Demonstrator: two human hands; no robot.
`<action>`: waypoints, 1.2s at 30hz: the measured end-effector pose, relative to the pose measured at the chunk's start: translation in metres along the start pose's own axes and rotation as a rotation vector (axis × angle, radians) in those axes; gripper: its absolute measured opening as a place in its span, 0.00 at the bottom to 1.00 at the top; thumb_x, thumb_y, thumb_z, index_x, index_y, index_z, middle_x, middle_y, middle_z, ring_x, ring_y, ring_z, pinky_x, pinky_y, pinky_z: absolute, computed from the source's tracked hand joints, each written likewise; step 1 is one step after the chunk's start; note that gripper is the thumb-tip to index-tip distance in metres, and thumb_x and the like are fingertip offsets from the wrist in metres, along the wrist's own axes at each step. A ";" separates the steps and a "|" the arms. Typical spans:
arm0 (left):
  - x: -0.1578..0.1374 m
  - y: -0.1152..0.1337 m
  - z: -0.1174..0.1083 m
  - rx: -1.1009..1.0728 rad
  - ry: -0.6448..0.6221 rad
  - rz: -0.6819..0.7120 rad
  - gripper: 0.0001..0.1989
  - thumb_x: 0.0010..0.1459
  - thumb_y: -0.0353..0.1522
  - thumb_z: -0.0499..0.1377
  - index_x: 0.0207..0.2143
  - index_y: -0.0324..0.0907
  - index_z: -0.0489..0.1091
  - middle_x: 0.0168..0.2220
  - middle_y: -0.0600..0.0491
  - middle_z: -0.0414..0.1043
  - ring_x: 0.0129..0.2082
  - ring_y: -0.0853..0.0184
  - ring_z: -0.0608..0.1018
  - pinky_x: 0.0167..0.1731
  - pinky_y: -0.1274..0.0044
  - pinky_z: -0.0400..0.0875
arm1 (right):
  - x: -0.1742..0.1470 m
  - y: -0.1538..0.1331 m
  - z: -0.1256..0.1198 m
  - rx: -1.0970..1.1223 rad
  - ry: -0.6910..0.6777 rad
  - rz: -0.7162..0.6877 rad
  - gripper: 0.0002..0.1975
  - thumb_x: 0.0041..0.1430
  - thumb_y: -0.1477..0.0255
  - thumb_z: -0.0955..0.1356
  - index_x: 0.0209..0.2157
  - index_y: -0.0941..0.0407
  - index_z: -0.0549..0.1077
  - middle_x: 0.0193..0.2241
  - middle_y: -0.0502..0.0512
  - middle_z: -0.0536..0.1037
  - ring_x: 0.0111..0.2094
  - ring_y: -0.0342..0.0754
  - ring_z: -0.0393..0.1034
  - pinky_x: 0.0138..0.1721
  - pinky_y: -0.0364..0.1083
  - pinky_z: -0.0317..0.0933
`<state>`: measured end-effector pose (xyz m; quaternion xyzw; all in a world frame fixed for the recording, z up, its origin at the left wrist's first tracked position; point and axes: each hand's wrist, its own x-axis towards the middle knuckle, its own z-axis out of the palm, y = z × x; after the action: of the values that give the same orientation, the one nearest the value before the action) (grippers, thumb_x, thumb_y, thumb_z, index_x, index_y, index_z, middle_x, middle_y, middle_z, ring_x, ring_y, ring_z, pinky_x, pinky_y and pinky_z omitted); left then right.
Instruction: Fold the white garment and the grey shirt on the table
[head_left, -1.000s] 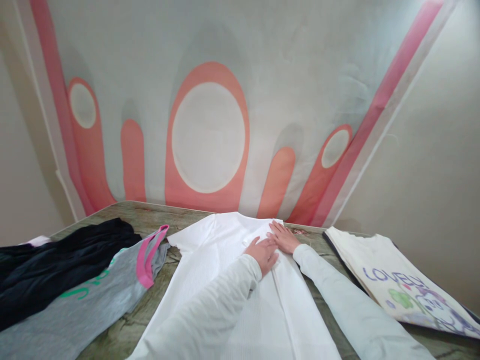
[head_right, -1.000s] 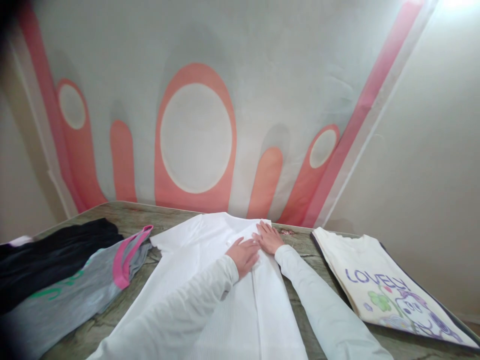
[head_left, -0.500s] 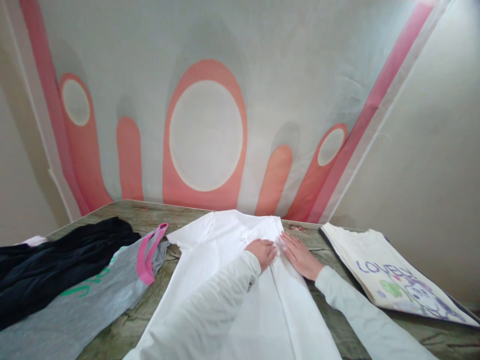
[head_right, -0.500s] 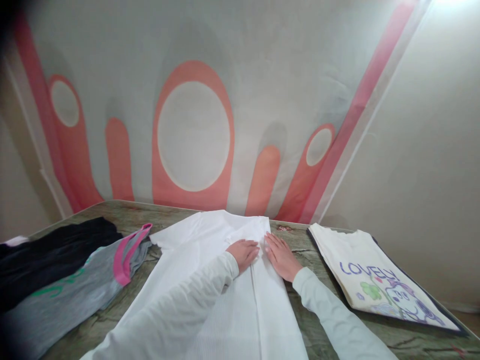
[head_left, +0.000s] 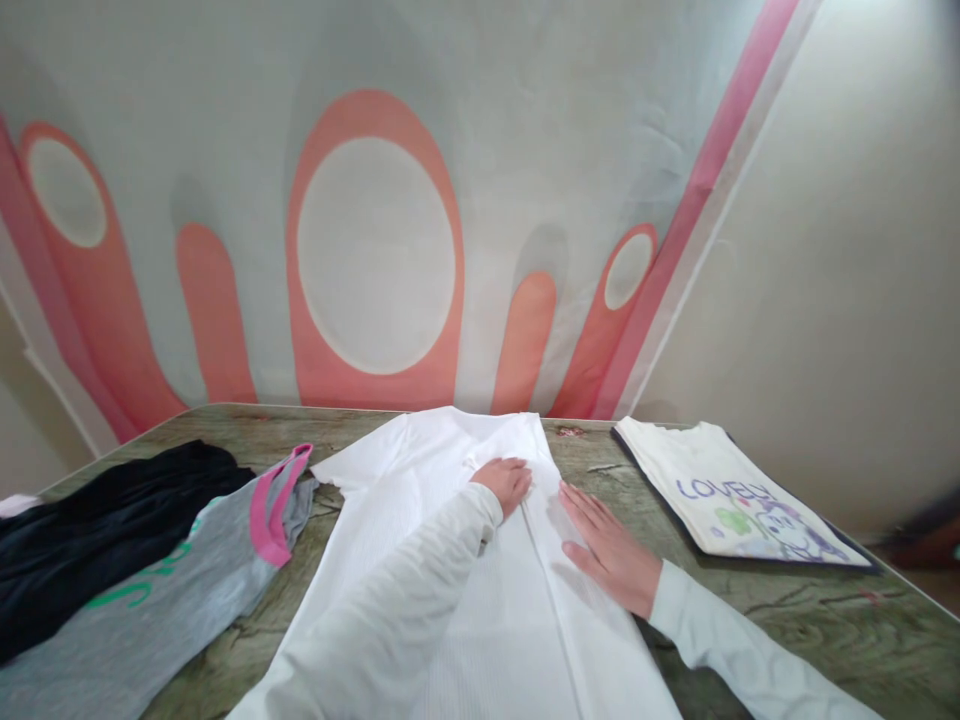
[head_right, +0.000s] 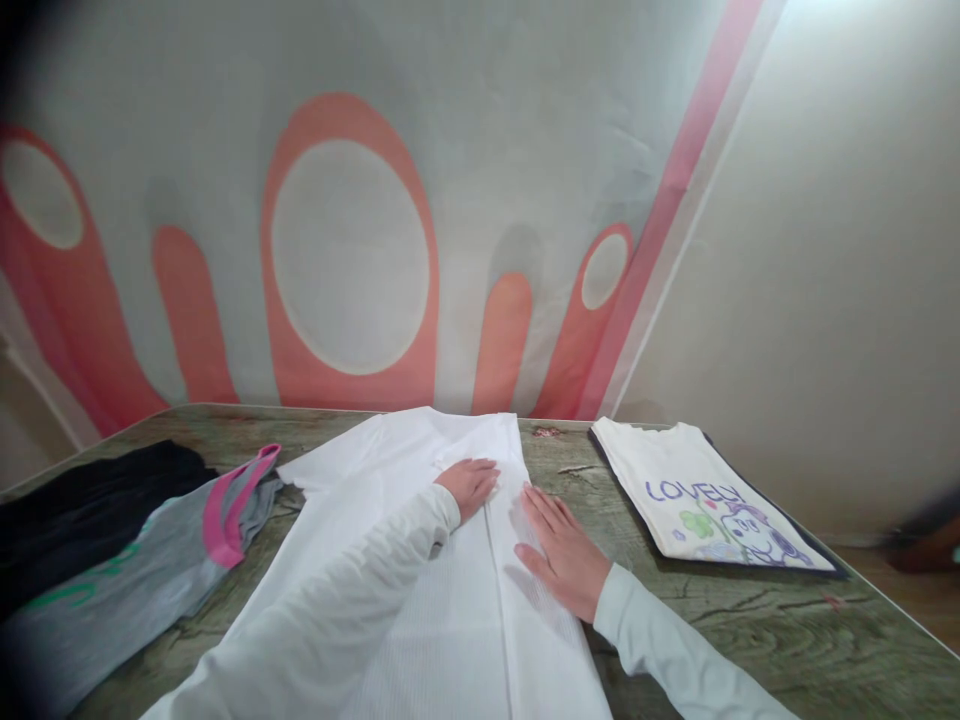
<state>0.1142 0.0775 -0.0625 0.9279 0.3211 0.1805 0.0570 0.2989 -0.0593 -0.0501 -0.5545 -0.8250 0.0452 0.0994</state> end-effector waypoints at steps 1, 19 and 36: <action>0.001 -0.001 0.001 -0.010 0.005 0.010 0.20 0.61 0.36 0.40 0.47 0.42 0.67 0.51 0.51 0.65 0.51 0.68 0.65 0.52 0.74 0.55 | -0.003 -0.007 0.000 0.003 -0.014 -0.025 0.31 0.60 0.58 0.52 0.60 0.56 0.39 0.61 0.55 0.40 0.61 0.49 0.33 0.58 0.54 0.35; 0.013 0.016 -0.036 -0.213 0.238 -0.197 0.11 0.54 0.32 0.50 0.33 0.39 0.70 0.37 0.46 0.70 0.39 0.63 0.72 0.43 0.72 0.63 | -0.058 -0.084 -0.025 0.102 0.129 0.039 0.18 0.55 0.65 0.62 0.46 0.57 0.64 0.46 0.60 0.67 0.48 0.53 0.58 0.48 0.53 0.52; 0.001 0.011 -0.056 -1.240 -1.239 -0.537 0.25 0.57 0.46 0.46 0.31 0.33 0.70 0.27 0.38 0.74 0.31 0.58 0.78 0.24 0.70 0.72 | -0.053 -0.086 -0.010 0.326 0.130 0.278 0.03 0.48 0.75 0.62 0.22 0.56 0.63 0.19 0.45 0.67 0.21 0.40 0.59 0.25 0.41 0.48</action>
<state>0.1002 0.0692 -0.0080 0.5561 0.2837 -0.2285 0.7470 0.2427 -0.1409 -0.0307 -0.6412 -0.7144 0.1552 0.2335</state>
